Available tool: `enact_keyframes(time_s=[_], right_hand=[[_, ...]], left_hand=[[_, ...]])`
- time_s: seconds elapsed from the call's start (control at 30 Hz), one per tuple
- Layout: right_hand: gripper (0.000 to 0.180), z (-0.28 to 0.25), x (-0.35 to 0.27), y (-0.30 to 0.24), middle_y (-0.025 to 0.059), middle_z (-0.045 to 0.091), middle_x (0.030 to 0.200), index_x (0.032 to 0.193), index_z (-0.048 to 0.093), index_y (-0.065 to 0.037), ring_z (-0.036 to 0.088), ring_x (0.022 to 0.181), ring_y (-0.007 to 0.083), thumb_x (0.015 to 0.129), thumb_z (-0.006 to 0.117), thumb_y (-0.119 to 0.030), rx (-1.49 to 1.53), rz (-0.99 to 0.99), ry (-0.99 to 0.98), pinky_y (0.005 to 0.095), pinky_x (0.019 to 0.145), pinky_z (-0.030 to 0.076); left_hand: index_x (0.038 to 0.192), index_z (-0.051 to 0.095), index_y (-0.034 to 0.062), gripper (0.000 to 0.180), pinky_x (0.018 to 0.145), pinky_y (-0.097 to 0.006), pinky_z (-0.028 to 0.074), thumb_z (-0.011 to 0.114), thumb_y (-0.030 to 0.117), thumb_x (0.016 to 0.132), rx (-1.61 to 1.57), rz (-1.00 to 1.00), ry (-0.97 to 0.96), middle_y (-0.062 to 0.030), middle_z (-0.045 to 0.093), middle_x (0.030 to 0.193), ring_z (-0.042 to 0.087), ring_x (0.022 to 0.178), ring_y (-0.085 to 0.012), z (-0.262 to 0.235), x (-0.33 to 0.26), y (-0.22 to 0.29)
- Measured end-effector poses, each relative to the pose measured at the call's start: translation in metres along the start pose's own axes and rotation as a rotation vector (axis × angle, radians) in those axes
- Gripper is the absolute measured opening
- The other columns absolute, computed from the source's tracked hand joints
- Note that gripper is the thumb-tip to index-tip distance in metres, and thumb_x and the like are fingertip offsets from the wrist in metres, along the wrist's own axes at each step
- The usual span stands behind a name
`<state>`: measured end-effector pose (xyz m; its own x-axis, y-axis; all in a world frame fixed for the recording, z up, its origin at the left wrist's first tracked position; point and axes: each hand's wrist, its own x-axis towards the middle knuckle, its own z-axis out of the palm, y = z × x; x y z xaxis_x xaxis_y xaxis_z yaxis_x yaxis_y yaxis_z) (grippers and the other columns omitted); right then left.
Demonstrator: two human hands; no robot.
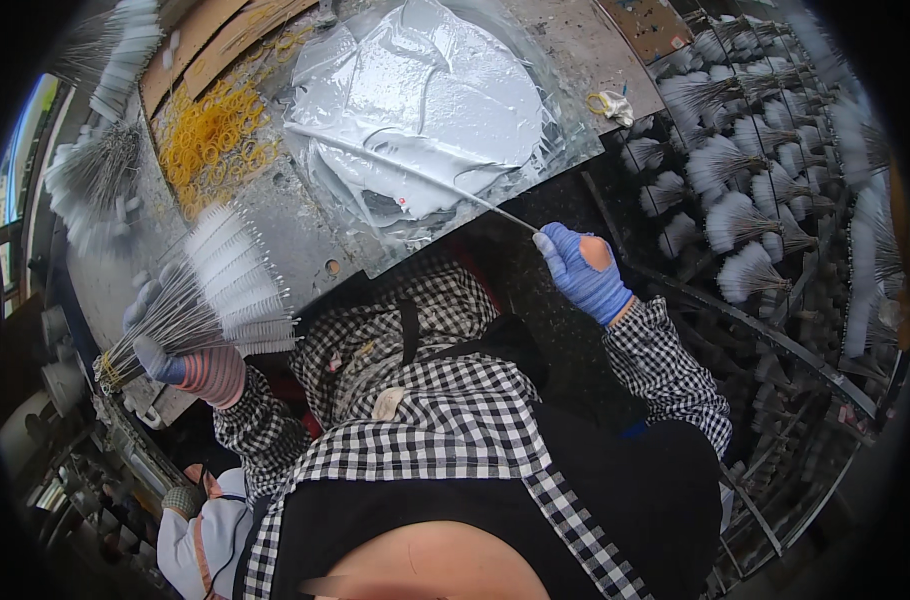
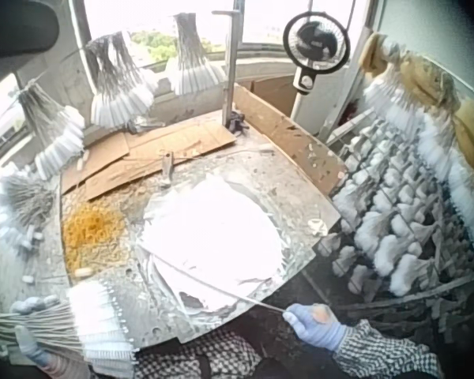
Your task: Assembling bundles of white bristles, securing them with rubber bands, and dipping them in a white substance at a manufacturing workstation.
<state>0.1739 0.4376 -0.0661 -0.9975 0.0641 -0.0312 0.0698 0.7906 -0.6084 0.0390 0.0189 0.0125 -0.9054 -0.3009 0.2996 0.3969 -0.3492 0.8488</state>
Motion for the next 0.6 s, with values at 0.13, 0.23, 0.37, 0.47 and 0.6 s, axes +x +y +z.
enact_keyframes(time_s=[0.13, 0.23, 0.37, 0.47, 0.6], right_hand=[[0.021, 0.018, -0.007, -0.010, 0.0179, 0.063, 0.071, 0.095, 0.064, -0.005, 0.064, 0.064, 0.0387, 0.104, 0.059, -0.023, 0.052, 0.032, 0.026, 0.0419, 0.056, 0.048], [0.021, 0.021, -0.013, -0.010, 0.0171, 0.064, 0.072, 0.097, 0.066, -0.005, 0.065, 0.065, 0.0373, 0.104, 0.059, -0.023, 0.116, 0.098, 0.053, 0.0400, 0.058, 0.050], [0.023, 0.017, -0.017, -0.005, 0.0149, 0.067, 0.076, 0.099, 0.068, -0.003, 0.068, 0.067, 0.0317, 0.105, 0.058, -0.023, 0.172, 0.215, 0.054, 0.0369, 0.063, 0.052], [0.024, 0.014, -0.018, 0.003, 0.0133, 0.071, 0.080, 0.098, 0.068, -0.002, 0.070, 0.072, 0.0267, 0.105, 0.058, -0.023, 0.220, 0.214, 0.118, 0.0349, 0.068, 0.053], [0.026, 0.004, -0.015, 0.017, 0.0106, 0.073, 0.083, 0.098, 0.069, -0.001, 0.071, 0.075, 0.0215, 0.106, 0.057, -0.022, 0.179, 0.307, 0.156, 0.0328, 0.070, 0.053]], left_hand=[[0.125, 0.056, 0.0083, 0.048, 0.105, -0.054, 0.054, 0.060, 0.048, 0.100, 0.000, -0.008, -0.005, -0.0144, 0.063, 0.123, 0.065, 0.118, -0.0350, -0.003, 0.000, 0.000], [0.124, 0.057, 0.0086, 0.046, 0.106, -0.054, 0.054, 0.060, 0.047, 0.100, 0.013, 0.001, 0.003, -0.0145, 0.063, 0.123, 0.064, 0.119, -0.0356, -0.001, 0.000, 0.001], [0.124, 0.057, 0.0086, 0.042, 0.106, -0.055, 0.053, 0.061, 0.043, 0.099, 0.009, 0.027, -0.017, -0.0146, 0.064, 0.122, 0.064, 0.120, -0.0367, -0.004, 0.002, 0.000], [0.124, 0.064, 0.0103, 0.037, 0.113, -0.055, 0.046, 0.056, 0.036, 0.099, 0.003, 0.043, -0.099, -0.0145, 0.068, 0.122, 0.061, 0.124, -0.0356, -0.009, 0.004, 0.000], [0.123, 0.064, 0.0098, 0.036, 0.110, -0.055, 0.048, 0.056, 0.035, 0.099, 0.054, 0.076, -0.095, -0.0150, 0.069, 0.119, 0.063, 0.122, -0.0365, -0.007, 0.005, 0.005]])
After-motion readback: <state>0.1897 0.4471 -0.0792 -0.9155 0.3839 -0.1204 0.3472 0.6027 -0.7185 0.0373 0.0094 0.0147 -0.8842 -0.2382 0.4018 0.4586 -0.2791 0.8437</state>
